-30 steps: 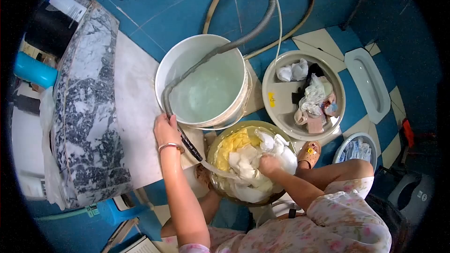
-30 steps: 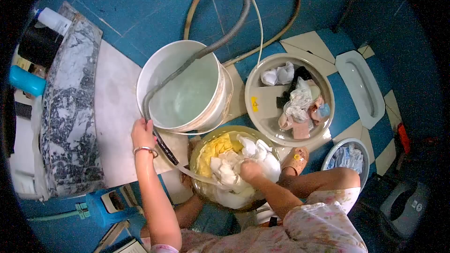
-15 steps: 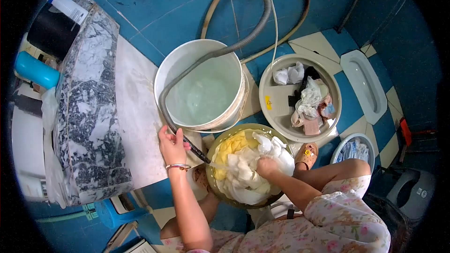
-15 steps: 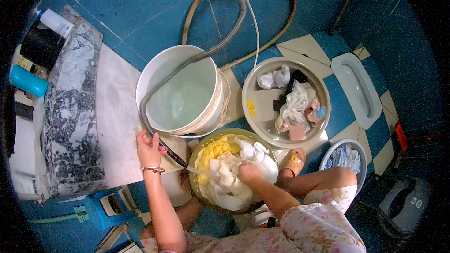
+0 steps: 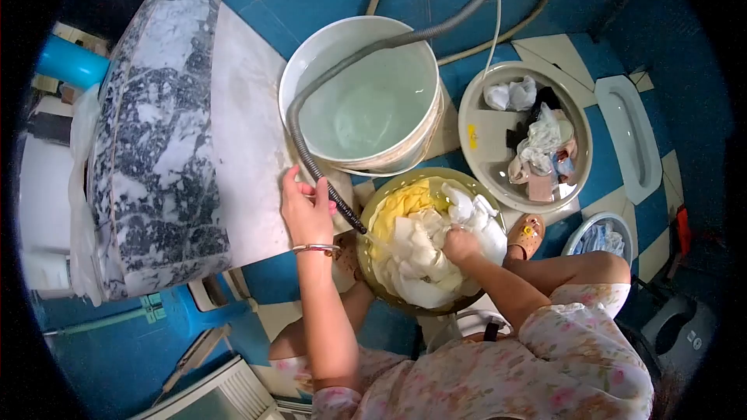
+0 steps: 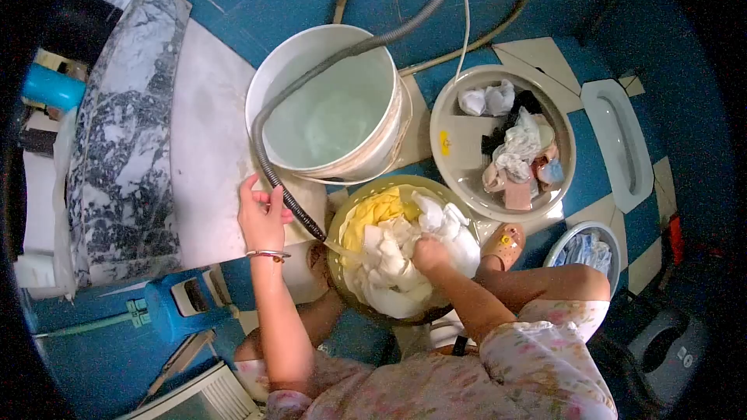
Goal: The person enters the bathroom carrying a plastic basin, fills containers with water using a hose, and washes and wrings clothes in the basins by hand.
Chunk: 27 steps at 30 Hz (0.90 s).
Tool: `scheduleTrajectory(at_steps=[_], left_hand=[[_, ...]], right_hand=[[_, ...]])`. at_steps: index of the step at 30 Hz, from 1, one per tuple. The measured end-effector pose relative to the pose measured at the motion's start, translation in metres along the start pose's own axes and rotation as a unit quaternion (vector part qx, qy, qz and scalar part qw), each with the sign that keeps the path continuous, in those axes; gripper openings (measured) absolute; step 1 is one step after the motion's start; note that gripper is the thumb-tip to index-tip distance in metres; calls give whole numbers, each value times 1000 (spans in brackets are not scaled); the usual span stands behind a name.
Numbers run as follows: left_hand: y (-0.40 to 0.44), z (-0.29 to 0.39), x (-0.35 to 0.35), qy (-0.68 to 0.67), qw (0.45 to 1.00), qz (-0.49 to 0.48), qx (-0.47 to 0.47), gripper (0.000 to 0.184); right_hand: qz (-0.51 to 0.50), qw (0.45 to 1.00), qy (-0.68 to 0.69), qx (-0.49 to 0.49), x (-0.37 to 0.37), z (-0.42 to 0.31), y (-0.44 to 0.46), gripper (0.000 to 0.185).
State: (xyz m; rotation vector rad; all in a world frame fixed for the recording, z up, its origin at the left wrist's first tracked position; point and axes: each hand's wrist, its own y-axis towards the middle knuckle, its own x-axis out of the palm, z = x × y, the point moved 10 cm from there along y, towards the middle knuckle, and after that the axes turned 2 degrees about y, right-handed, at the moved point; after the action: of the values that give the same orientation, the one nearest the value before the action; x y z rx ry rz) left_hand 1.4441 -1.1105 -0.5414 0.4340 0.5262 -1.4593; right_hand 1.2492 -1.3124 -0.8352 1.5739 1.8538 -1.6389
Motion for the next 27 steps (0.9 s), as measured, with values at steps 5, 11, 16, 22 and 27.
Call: scheduleTrajectory(at_steps=[5,11,16,22,27], left_hand=[[-34,3,-6,-19,998,48,26,33],[-105,-97,23,-20,994,18,-108,19],[-165,-202,115,215,943,-235,-92,49],[-200,-227,185,223,926,-305,-6,88],[-216,-283,190,289,846,-378,-240,59]], right_hand=[[49,998,-27,-41,-8,-5,-4,19],[49,997,51,-9,-21,-6,-15,25],[108,974,82,-180,-37,-42,-44,32],[-20,950,77,-303,-12,-71,-55,41],[-9,971,81,-227,18,-43,-27,46]])
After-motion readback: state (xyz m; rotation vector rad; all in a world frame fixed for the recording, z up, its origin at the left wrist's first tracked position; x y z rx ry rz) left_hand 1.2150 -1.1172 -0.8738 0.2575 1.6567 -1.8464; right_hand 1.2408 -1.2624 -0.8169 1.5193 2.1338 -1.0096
